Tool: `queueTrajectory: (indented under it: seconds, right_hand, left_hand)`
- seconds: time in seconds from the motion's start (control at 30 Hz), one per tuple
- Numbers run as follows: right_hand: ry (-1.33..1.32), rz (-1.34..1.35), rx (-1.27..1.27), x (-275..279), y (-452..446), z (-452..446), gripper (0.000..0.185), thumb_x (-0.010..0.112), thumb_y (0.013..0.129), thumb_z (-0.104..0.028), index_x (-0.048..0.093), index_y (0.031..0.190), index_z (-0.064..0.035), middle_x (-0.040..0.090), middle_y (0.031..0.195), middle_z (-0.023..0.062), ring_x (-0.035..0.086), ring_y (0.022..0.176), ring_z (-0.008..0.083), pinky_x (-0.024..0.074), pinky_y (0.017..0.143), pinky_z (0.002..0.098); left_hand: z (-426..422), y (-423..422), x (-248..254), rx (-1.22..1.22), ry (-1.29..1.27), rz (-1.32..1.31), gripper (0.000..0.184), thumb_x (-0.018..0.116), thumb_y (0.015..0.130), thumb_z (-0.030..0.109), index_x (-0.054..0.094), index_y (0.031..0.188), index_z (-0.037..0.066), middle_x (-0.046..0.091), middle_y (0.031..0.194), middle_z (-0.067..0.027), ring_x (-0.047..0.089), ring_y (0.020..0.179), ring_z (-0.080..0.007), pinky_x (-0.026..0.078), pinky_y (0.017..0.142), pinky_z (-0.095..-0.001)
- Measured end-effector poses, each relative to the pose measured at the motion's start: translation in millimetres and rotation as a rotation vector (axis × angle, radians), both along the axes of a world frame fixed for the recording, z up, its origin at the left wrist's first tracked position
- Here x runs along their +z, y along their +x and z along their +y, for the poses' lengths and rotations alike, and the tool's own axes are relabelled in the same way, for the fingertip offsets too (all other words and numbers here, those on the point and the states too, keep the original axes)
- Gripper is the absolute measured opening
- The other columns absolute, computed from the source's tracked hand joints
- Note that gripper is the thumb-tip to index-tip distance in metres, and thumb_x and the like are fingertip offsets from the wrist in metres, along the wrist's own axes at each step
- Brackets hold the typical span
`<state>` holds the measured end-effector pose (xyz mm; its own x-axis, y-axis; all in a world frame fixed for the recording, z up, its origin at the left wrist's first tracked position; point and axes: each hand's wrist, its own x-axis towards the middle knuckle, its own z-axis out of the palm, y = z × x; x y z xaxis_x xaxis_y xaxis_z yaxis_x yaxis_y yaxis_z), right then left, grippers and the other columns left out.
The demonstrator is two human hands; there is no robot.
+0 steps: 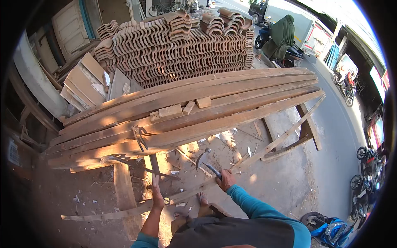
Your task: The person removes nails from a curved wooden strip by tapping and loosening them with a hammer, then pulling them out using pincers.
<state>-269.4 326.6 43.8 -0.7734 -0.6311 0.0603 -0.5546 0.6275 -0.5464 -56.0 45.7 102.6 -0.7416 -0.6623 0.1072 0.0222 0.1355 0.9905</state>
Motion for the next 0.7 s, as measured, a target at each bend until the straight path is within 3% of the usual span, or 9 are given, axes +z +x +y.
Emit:
queueTrajectory:
  seconds: [0.2, 0.27, 0.33, 0.43, 0.47, 0.53, 0.63, 0.67, 0.7]
  right_hand:
    - [0.002, -0.014, 0.026, -3, -3, 1, 0.028, 0.074, 0.082, -0.02, 0.054, 0.093, -0.0042, 0.066, 0.095, 0.0223, 0.062, 0.099, 0.0412, 0.046, 0.095, 0.0486]
    - [0.003, 0.012, 0.012, -7, 0, 1, 0.033, 0.072, 0.084, -0.02, 0.059, 0.108, -0.0029, 0.066, 0.1, 0.0223, 0.062, 0.102, 0.0411, 0.0461, 0.097, 0.0478]
    - [0.012, -0.023, -0.001, 1, 0, -2, 0.033, 0.072, 0.084, -0.02, 0.059, 0.11, -0.0033, 0.066, 0.1, 0.0222, 0.062, 0.103, 0.0418, 0.0463, 0.098, 0.0483]
    - [0.031, -0.005, 0.02, -1, -5, -2, 0.031, 0.071, 0.084, -0.02, 0.059, 0.108, -0.0047, 0.065, 0.098, 0.0211, 0.062, 0.1, 0.0419, 0.0462, 0.097, 0.048]
    - [0.079, 0.032, 0.02, 0, -7, -6, 0.029, 0.072, 0.082, -0.017, 0.057, 0.103, -0.0043, 0.066, 0.095, 0.0206, 0.062, 0.101, 0.0397, 0.0444, 0.1, 0.0471]
    - [0.061, 0.024, 0.046, 17, -5, -9, 0.027, 0.07, 0.085, -0.017, 0.059, 0.106, -0.0045, 0.065, 0.091, 0.0212, 0.061, 0.093, 0.0414, 0.0466, 0.089, 0.0495]
    - [0.029, -0.021, -0.014, 1, -12, -4, 0.026, 0.069, 0.089, -0.021, 0.06, 0.106, -0.0027, 0.065, 0.089, 0.0203, 0.062, 0.089, 0.0408, 0.0487, 0.08, 0.0495]
    - [0.038, -0.044, -0.063, -1, -11, -6, 0.026, 0.069, 0.09, -0.022, 0.06, 0.105, -0.0023, 0.065, 0.086, 0.0192, 0.064, 0.086, 0.0386, 0.0492, 0.078, 0.0479]
    - [0.059, -0.052, -0.038, 10, -2, -9, 0.026, 0.069, 0.09, -0.022, 0.06, 0.105, -0.0023, 0.065, 0.086, 0.0192, 0.064, 0.086, 0.0386, 0.0492, 0.078, 0.0479]
  left_hand:
    - [-92, 73, -35, 0.279, 0.365, 0.151, 0.082, 0.019, 0.105, 0.063, 0.013, 0.163, 0.005, 0.026, 0.164, -0.0238, 0.027, 0.151, -0.0316, 0.014, 0.124, -0.0447]
    - [-103, 83, -41, 0.404, 0.399, 0.216, 0.082, 0.018, 0.105, 0.064, 0.014, 0.162, 0.005, 0.027, 0.163, -0.0238, 0.029, 0.15, -0.0318, 0.016, 0.124, -0.0448]
    - [-23, 20, -39, 0.382, -0.052, 0.054, 0.082, 0.018, 0.105, 0.064, 0.015, 0.162, 0.005, 0.029, 0.163, -0.0237, 0.03, 0.15, -0.032, 0.018, 0.124, -0.0449]
    - [6, -2, 10, 0.271, -0.226, 0.016, 0.077, 0.02, 0.108, 0.056, 0.014, 0.161, 0.001, 0.03, 0.163, -0.017, 0.031, 0.15, -0.0287, 0.018, 0.123, -0.0437]
    - [0, 10, 0, 0.229, -0.051, -0.012, 0.079, 0.019, 0.107, 0.06, 0.014, 0.162, 0.003, 0.03, 0.163, -0.0169, 0.029, 0.151, -0.0285, 0.016, 0.124, -0.0447]
    - [-12, 35, -19, 0.187, 0.302, -0.078, 0.083, 0.018, 0.105, 0.066, 0.014, 0.163, 0.007, 0.031, 0.163, -0.0166, 0.027, 0.152, -0.0282, 0.013, 0.124, -0.0467]
    - [-39, 99, 5, 0.033, 0.038, -0.16, 0.091, 0.054, 0.095, 0.064, 0.025, 0.16, 0.007, 0.037, 0.158, -0.0192, 0.029, 0.15, -0.0292, 0.018, 0.123, -0.0473]
    - [-49, 121, 15, -0.013, -0.027, -0.273, 0.091, 0.069, 0.091, 0.055, 0.031, 0.158, 0.005, 0.042, 0.154, -0.0211, 0.031, 0.149, -0.03, 0.024, 0.122, -0.0465]
    - [-52, 139, 22, 0.009, -0.004, -0.282, 0.091, 0.069, 0.091, 0.055, 0.031, 0.158, 0.005, 0.042, 0.154, -0.0211, 0.031, 0.149, -0.03, 0.024, 0.122, -0.0465]
